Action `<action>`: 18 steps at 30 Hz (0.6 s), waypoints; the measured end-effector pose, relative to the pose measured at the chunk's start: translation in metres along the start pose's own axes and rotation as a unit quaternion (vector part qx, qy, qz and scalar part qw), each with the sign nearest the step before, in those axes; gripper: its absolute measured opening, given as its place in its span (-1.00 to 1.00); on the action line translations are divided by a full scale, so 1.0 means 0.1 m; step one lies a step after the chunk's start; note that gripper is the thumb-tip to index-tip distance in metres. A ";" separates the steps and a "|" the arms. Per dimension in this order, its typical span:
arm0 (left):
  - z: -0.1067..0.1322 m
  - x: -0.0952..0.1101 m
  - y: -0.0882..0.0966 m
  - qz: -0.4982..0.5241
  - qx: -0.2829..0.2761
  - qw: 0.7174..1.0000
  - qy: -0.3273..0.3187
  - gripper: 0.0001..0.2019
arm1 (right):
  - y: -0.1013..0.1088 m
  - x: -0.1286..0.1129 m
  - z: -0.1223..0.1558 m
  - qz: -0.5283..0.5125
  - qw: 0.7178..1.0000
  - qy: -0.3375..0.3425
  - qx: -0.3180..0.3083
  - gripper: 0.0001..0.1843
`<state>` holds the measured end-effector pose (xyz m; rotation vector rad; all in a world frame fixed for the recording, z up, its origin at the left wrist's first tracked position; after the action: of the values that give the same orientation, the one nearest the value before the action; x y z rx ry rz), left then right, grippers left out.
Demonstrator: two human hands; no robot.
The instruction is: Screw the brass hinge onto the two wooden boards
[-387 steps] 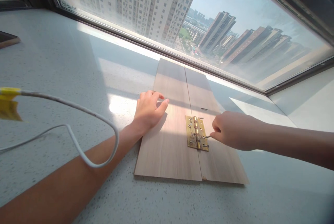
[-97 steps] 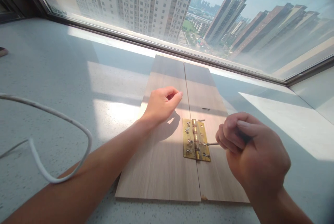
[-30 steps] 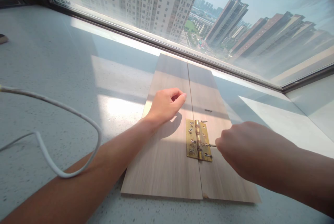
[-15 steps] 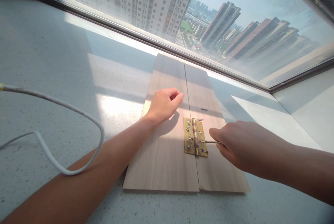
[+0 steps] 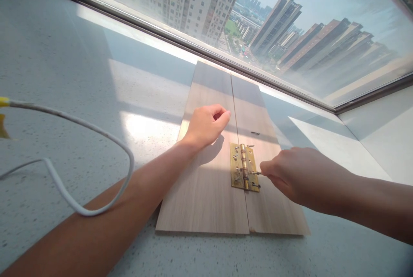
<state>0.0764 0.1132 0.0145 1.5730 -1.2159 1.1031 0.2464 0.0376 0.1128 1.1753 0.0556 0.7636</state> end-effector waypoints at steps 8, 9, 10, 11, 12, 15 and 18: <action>0.00 0.01 -0.01 0.004 0.000 1.000 0.002 -0.77 | -0.10 0.08 0.03 -0.283 0.894 -0.337 -0.083 -0.83; 0.00 0.01 -0.01 0.003 0.000 1.000 0.002 -0.77 | -0.11 0.08 0.05 -0.279 0.897 -0.333 -0.079 -0.86; 0.00 0.01 -0.01 0.002 0.000 1.000 0.002 -0.77 | -0.10 0.08 0.07 -0.255 0.915 -0.307 -0.064 -0.90; 0.00 0.01 0.00 0.001 0.000 1.000 0.001 -0.77 | -0.08 0.07 0.08 -0.216 0.939 -0.263 -0.045 -0.95; 0.00 0.01 0.00 -0.001 0.000 1.000 0.001 -0.77 | -0.06 0.04 0.09 -0.167 0.964 -0.204 -0.028 -0.94; 0.01 0.01 0.01 0.000 0.002 1.000 0.002 -0.78 | -0.01 -0.05 0.11 -0.014 1.000 0.021 -0.004 -0.80; 0.01 0.00 0.01 0.003 0.003 1.000 0.000 -0.77 | 0.00 -0.08 0.14 0.082 0.986 0.145 0.002 -0.76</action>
<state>0.0759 0.1124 0.0147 1.5752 -1.2179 1.1120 0.2458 0.0219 0.1162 1.0733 0.2047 1.0781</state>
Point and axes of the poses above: each hand's wrist, its own z-axis away from the middle knuckle, its own y-axis out of the back of the hand, x = y × z, the point moved 2 cm from there along -z, towards the middle knuckle, and after that the axes turned 14 degrees about x, right-handed, at the moved point
